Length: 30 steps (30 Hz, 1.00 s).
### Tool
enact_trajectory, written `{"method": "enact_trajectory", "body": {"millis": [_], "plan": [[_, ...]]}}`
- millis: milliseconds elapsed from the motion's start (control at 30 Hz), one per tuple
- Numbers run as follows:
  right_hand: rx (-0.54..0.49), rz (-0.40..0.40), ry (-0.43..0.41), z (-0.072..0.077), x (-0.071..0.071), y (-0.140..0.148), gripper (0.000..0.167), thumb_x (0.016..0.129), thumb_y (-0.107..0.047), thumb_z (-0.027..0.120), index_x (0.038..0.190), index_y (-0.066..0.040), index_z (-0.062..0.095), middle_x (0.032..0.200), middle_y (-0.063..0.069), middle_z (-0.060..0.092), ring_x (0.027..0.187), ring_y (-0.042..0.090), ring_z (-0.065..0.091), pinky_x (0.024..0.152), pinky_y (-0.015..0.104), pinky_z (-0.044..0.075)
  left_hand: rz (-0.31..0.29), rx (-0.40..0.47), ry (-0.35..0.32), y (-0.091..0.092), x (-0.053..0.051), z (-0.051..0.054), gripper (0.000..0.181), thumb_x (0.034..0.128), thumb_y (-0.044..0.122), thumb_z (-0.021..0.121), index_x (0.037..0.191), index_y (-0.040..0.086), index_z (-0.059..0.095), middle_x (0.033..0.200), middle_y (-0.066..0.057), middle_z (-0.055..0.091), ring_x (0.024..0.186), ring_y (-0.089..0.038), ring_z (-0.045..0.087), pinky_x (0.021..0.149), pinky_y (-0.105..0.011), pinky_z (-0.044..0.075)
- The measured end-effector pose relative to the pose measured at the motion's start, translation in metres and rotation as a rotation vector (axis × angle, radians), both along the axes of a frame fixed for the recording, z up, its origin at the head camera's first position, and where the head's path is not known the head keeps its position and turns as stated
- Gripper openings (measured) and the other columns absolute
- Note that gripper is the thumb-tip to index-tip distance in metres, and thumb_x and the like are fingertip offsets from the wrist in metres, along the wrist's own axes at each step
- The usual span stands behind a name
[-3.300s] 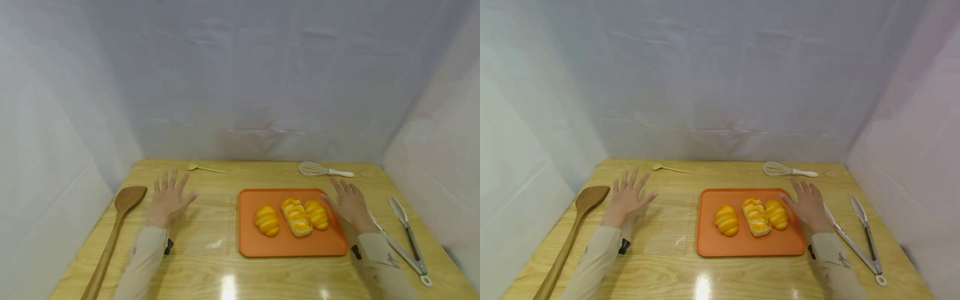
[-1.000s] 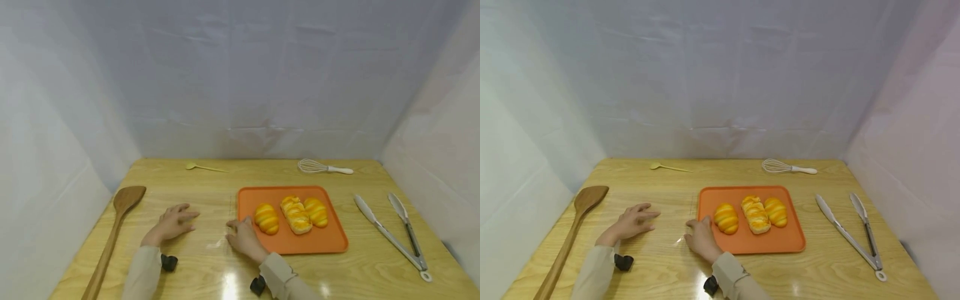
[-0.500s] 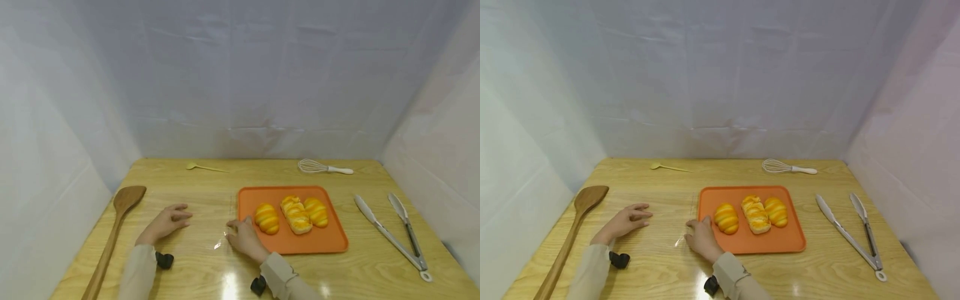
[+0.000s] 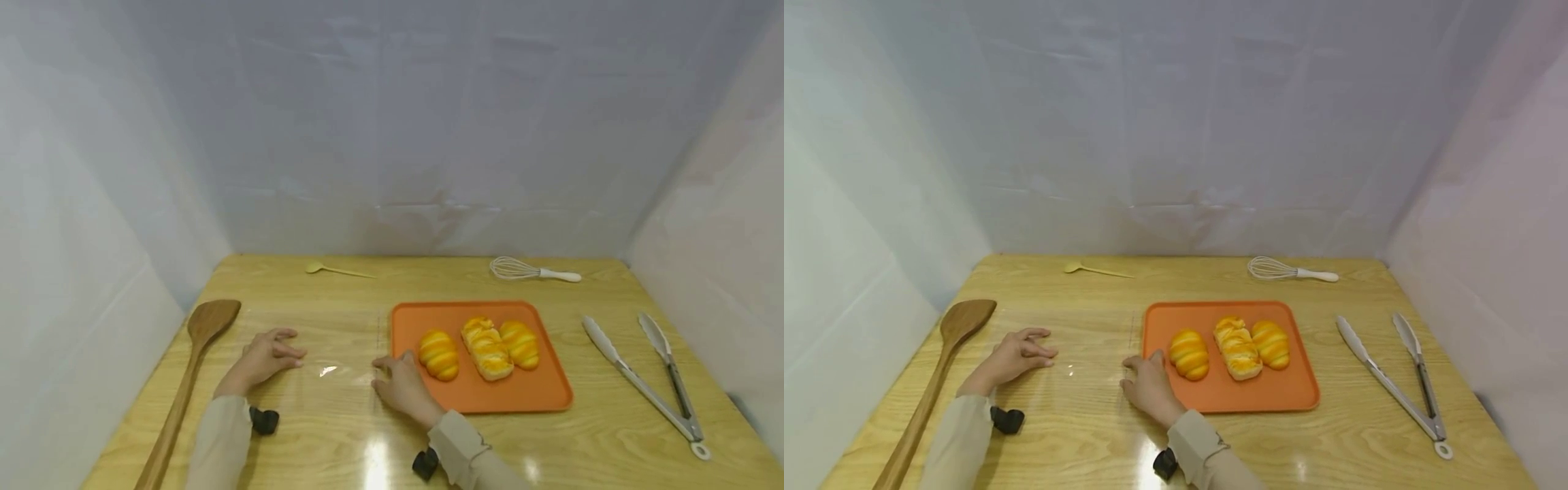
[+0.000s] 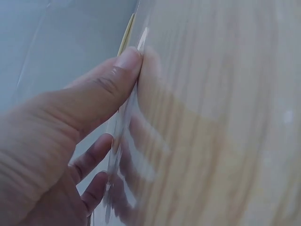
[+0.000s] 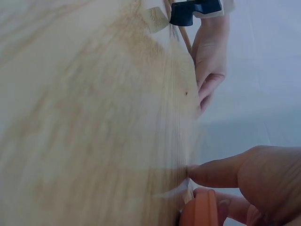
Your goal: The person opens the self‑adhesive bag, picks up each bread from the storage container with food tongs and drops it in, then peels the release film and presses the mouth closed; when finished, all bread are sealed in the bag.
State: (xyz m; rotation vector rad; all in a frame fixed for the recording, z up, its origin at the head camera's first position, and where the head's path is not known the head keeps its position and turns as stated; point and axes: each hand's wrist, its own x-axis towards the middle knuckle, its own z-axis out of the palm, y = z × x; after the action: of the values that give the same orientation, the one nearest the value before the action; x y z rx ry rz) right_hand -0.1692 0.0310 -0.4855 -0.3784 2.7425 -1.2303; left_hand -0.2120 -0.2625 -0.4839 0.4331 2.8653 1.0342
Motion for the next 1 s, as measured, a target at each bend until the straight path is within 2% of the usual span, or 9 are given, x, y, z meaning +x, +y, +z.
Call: {"method": "enact_trajectory", "body": {"millis": [167,333,433,500,633,733,900,1000], "plan": [[-0.004,-0.002,0.023,0.000,0.000,0.001,0.031,0.086,-0.010,0.071,0.115,-0.001,0.069,0.094,0.011,0.046,0.078,0.016,0.037,0.065,0.022,0.035,0.002,0.030,0.027,0.001,-0.001,-0.001,0.018,0.0827,0.022,0.076,0.095,0.009,0.079,0.134,-0.023,0.056,0.122,-0.051,0.043,0.100,-0.066,0.026],[-0.020,-0.001,0.024,0.000,0.001,0.001,0.031,0.086,-0.010,0.072,0.115,-0.001,0.068,0.095,0.011,0.046,0.076,0.016,0.036,0.062,0.021,0.034,0.001,0.065,0.021,0.000,0.000,-0.003,0.018,0.0865,0.021,0.073,0.097,0.008,0.078,0.134,-0.025,0.056,0.126,-0.051,0.044,0.106,-0.067,0.027],[-0.024,0.000,0.025,0.000,0.002,0.001,0.031,0.085,-0.010,0.073,0.114,-0.001,0.069,0.094,0.010,0.045,0.077,0.016,0.037,0.063,0.022,0.035,0.003,0.094,0.018,0.000,0.002,-0.003,0.018,0.0881,0.020,0.072,0.098,0.006,0.078,0.132,-0.025,0.058,0.125,-0.048,0.048,0.107,-0.064,0.034],[-0.026,0.000,0.025,-0.001,0.002,0.001,0.030,0.084,-0.009,0.073,0.113,-0.001,0.069,0.094,0.010,0.044,0.077,0.016,0.038,0.064,0.022,0.036,0.012,0.119,0.010,0.000,0.003,-0.003,0.021,0.0890,0.020,0.071,0.100,0.003,0.077,0.130,-0.025,0.059,0.122,-0.046,0.053,0.104,-0.059,0.042],[-0.022,-0.005,0.028,0.000,0.002,0.001,0.030,0.085,-0.009,0.072,0.114,-0.002,0.068,0.094,0.010,0.042,0.077,0.016,0.038,0.065,0.023,0.036,0.067,0.185,-0.037,-0.002,0.006,0.001,0.027,0.0902,0.025,0.071,0.106,0.003,0.075,0.132,-0.020,0.059,0.122,-0.041,0.056,0.100,-0.047,0.049],[-0.019,-0.012,0.027,0.000,0.002,0.001,0.031,0.085,-0.009,0.071,0.115,-0.003,0.068,0.093,0.008,0.041,0.077,0.016,0.038,0.064,0.022,0.035,0.102,0.218,-0.031,-0.006,0.009,0.004,0.029,0.0915,0.027,0.069,0.110,0.005,0.074,0.134,-0.017,0.060,0.123,-0.028,0.056,0.098,-0.034,0.049],[-0.015,-0.018,0.031,-0.002,0.001,0.000,0.033,0.085,-0.007,0.070,0.118,-0.003,0.067,0.093,0.009,0.043,0.075,0.016,0.038,0.063,0.022,0.035,0.110,0.291,0.037,-0.011,0.012,0.009,0.027,0.0940,0.021,0.066,0.111,0.002,0.073,0.130,-0.020,0.062,0.109,0.013,0.050,0.092,-0.010,0.043],[-0.021,-0.010,0.021,-0.003,0.001,0.001,0.034,0.089,-0.007,0.067,0.123,-0.004,0.065,0.095,0.011,0.045,0.073,0.016,0.038,0.060,0.021,0.034,0.146,0.306,0.045,-0.011,0.012,0.010,0.026,0.0945,0.021,0.065,0.110,0.001,0.073,0.126,-0.019,0.065,0.102,0.022,0.046,0.090,-0.006,0.040]]}}
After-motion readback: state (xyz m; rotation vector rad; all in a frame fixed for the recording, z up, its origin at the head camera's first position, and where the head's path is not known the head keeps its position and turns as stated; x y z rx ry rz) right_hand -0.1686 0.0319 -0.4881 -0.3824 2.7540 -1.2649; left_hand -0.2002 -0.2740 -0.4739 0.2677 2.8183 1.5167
